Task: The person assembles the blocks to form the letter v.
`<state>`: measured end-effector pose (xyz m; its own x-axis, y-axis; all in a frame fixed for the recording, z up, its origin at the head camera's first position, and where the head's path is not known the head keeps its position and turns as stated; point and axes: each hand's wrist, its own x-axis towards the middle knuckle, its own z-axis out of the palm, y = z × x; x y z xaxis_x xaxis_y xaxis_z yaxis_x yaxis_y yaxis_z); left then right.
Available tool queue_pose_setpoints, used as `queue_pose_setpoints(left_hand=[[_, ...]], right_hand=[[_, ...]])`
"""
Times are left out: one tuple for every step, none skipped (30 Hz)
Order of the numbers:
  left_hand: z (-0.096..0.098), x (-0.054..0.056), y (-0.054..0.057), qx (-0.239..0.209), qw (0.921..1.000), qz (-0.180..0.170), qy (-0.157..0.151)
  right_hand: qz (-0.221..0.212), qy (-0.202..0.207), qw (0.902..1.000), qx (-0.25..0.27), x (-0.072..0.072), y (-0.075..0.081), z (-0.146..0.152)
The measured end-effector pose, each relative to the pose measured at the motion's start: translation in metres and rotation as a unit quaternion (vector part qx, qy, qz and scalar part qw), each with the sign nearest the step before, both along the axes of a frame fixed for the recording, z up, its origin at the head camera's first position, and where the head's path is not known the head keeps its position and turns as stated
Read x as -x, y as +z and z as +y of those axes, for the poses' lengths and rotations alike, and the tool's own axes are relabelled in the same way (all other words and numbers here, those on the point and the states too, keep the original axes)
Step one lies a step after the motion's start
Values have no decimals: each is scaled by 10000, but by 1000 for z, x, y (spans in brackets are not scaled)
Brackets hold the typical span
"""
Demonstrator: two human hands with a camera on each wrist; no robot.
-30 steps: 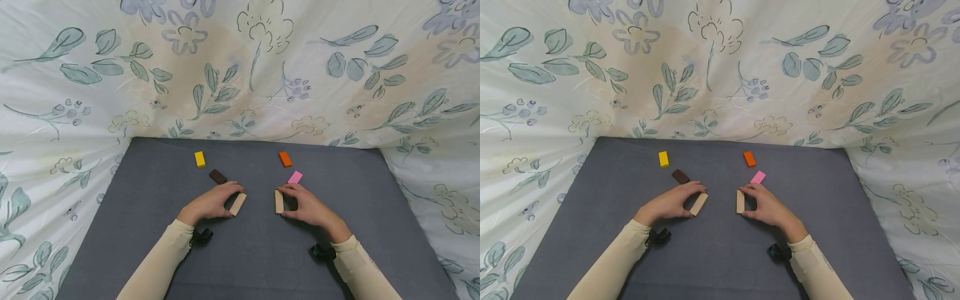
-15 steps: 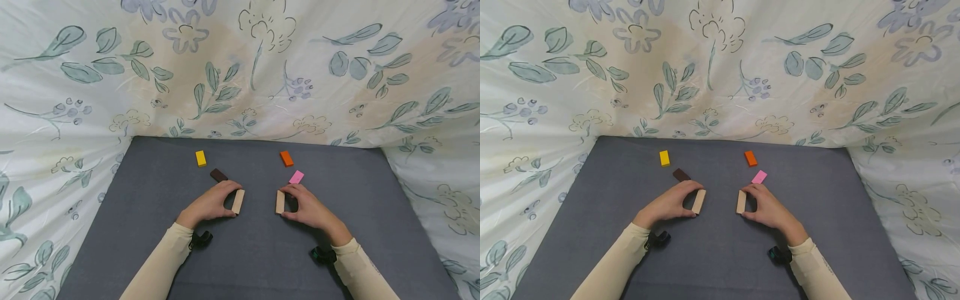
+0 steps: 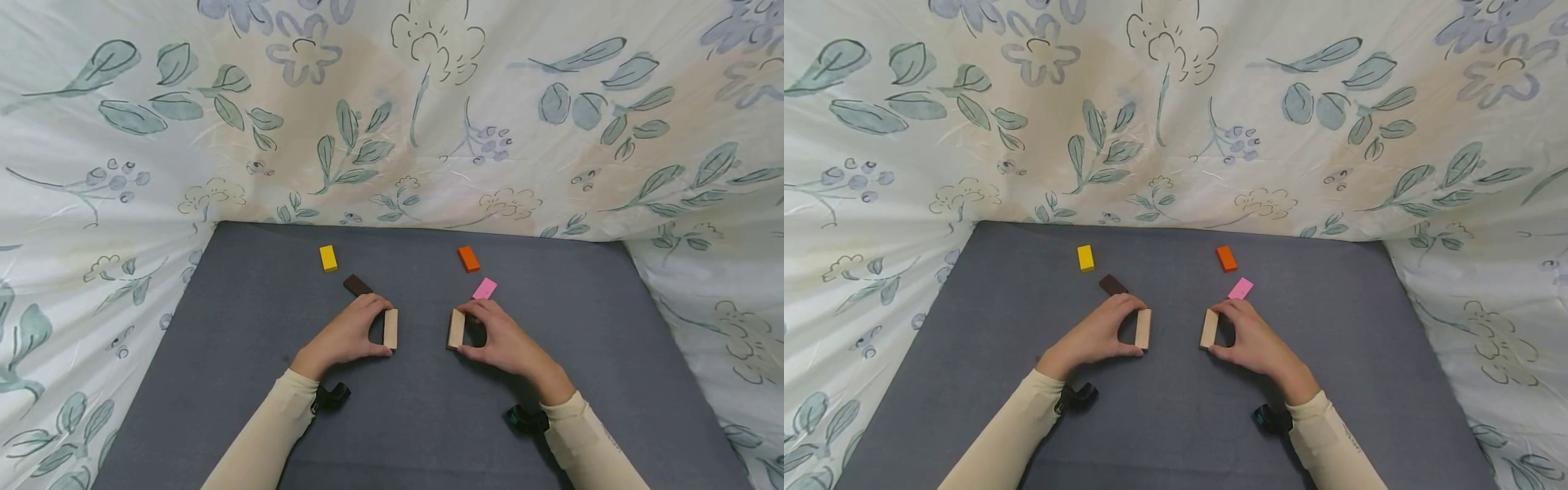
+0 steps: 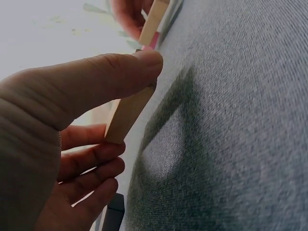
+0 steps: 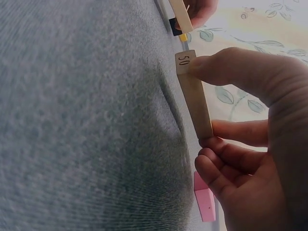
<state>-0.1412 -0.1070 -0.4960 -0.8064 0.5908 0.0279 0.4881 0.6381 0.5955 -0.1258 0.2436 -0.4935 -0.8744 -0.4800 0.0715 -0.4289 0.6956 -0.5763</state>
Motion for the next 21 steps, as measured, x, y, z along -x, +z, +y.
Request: queue_pose_setpoints(left_hand=[[1,0,0,-3,10000,23,4],[1,-1,0,10,10000,37,12],[2,-1,1,25,10000,58,21],[3,-1,1,20,9999,95,30],[3,-2,1,32,9999,115,44],[4,-2,1,40,9999,138,59],[4,-2,0,58,9998,170,78],[5,-2,0,87,9997,192,104],[5,-3,0,91,9996,221,130],[6,-3,1,92,9996,233,161],[7,-4,0,136,9994,241,197],[7,-5,1,165,9993,248,225],[8,-5,1,180,9992,251,256],[9,-6,2,184,9991,258,283],[10,-7,2,177,9990,266,305],[11,-7,3,185,9990,265,322],[12,-8,3,191,9989,273,333],[14,-8,4,174,9989,270,340],[15,-9,4,147,9989,275,352],[16,-10,4,133,9989,283,358],[17,-10,4,124,9989,286,361]], right_hand=[[0,-6,10000,1,0,0,0],[-4,-11,10000,2,0,1,-1],[-7,-22,10000,-4,-1,1,-1],[-14,-33,10000,-10,-1,2,-1],[-21,-39,10000,-9,-1,2,-1],[-20,-45,10000,-10,-1,2,-2],[-5,-44,10000,-6,-1,2,-2],[6,-46,10000,1,-1,2,-2],[24,-45,10000,9,-1,2,-2],[49,-36,10000,21,-1,2,-2],[78,-27,10000,28,-1,2,-2],[108,-14,9999,45,-1,2,-3],[134,-5,9999,58,-1,2,-3],[156,1,9999,62,-1,2,-4],[175,7,9998,64,-1,3,-4],[195,7,9998,58,-1,3,-5],[211,4,9998,48,-1,3,-6],[225,4,9997,51,-1,3,-6],[238,-5,9997,42,-2,4,-7],[249,-12,9997,46,-2,4,-8],[259,-21,9997,49,-3,4,-9]])
